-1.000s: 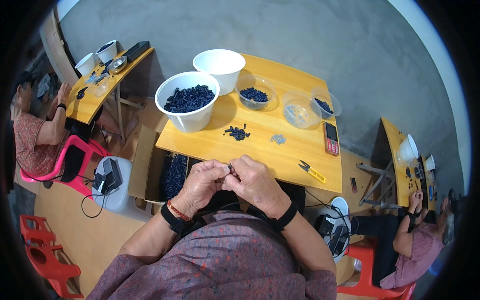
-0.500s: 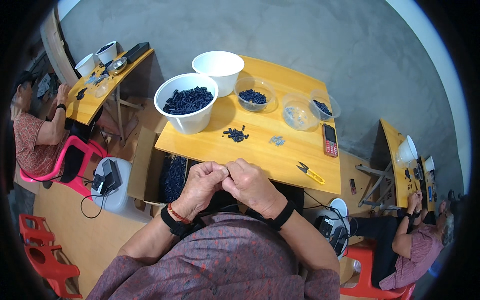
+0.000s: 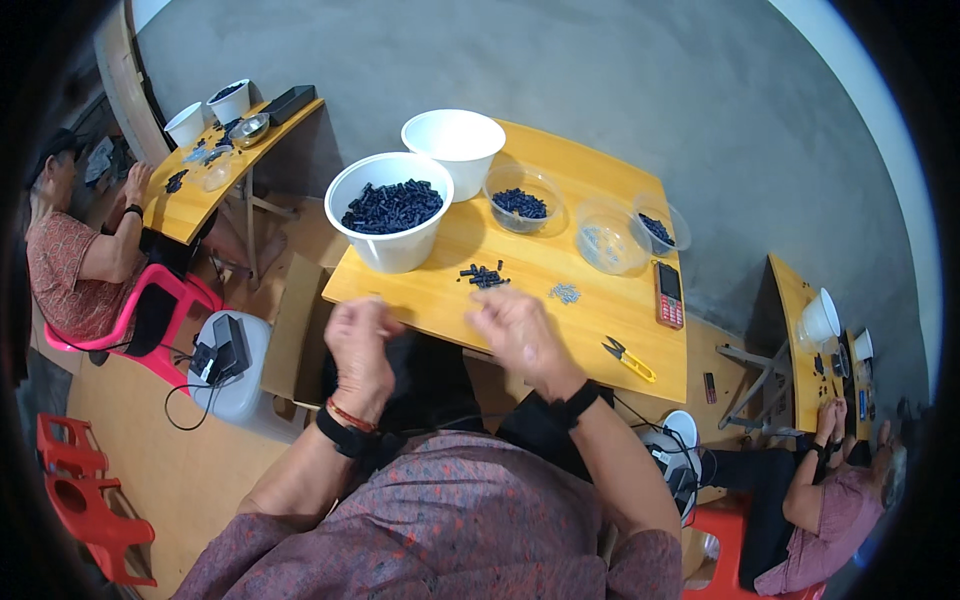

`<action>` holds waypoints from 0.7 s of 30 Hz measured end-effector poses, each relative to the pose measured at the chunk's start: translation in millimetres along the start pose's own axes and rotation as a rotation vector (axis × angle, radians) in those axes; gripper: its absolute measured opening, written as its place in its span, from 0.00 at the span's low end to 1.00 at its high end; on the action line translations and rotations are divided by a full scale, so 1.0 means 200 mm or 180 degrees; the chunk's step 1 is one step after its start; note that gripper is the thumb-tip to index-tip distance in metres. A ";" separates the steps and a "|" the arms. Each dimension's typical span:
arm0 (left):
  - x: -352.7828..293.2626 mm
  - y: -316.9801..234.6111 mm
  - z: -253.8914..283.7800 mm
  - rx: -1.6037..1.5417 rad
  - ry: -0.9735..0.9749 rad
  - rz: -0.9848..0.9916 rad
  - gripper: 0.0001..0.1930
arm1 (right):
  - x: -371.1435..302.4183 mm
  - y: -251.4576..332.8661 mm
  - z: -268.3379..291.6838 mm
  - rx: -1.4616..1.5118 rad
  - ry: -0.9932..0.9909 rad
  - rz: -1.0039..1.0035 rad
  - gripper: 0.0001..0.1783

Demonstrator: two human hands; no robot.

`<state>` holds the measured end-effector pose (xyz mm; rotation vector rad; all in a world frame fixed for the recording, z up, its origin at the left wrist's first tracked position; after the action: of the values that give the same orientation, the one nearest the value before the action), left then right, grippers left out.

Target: The person picks up a black plastic piece and a metal pin by hand, inserts the pin into the plastic piece, and places the assembled unit onto the table, repeating the process several times.

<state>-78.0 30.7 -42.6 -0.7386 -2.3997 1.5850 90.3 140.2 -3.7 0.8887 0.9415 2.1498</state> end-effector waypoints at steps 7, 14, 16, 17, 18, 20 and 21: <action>0.36 0.05 0.25 -0.0446 -0.1604 0.0032 0.05 | 0.30 -0.04 -0.06 -0.0987 -0.0150 0.0595 0.08; 0.37 0.11 0.26 -0.0264 -0.1879 0.0838 0.24 | 0.40 -0.03 -0.11 -0.1745 0.0359 0.0540 0.06; 0.35 0.11 0.24 -0.0187 -0.1806 0.0738 0.27 | 0.40 -0.04 -0.10 -0.1839 0.0444 0.0531 0.06; 0.34 0.10 0.23 -0.0110 -0.1869 0.0488 0.25 | 0.39 -0.04 -0.09 -0.1370 0.0250 0.0626 0.05; 0.33 0.09 0.20 -0.0033 -0.1926 0.0241 0.23 | 0.38 -0.04 -0.08 -0.0904 0.0054 0.0715 0.05; 0.28 0.05 0.15 0.0050 -0.1690 -0.0023 0.21 | 0.34 -0.05 -0.02 -0.0383 -0.0093 0.0501 0.05; 0.25 0.02 0.12 0.0135 -0.1471 -0.0297 0.19 | 0.31 -0.03 0.01 0.0156 -0.0227 0.0295 0.06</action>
<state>-129.0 37.5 -62.3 -0.2637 -2.6425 1.9312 57.9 190.0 12.0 1.0447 0.9374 2.1653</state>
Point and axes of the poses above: each hand's wrist, its own x-axis towards the middle knuckle, its own z-axis out of the back of the hand, y = z × x, the point moved 1 cm from there along x, towards the middle knuckle, and after that the axes turned 5 degrees about -y, right-handed, at the moved point
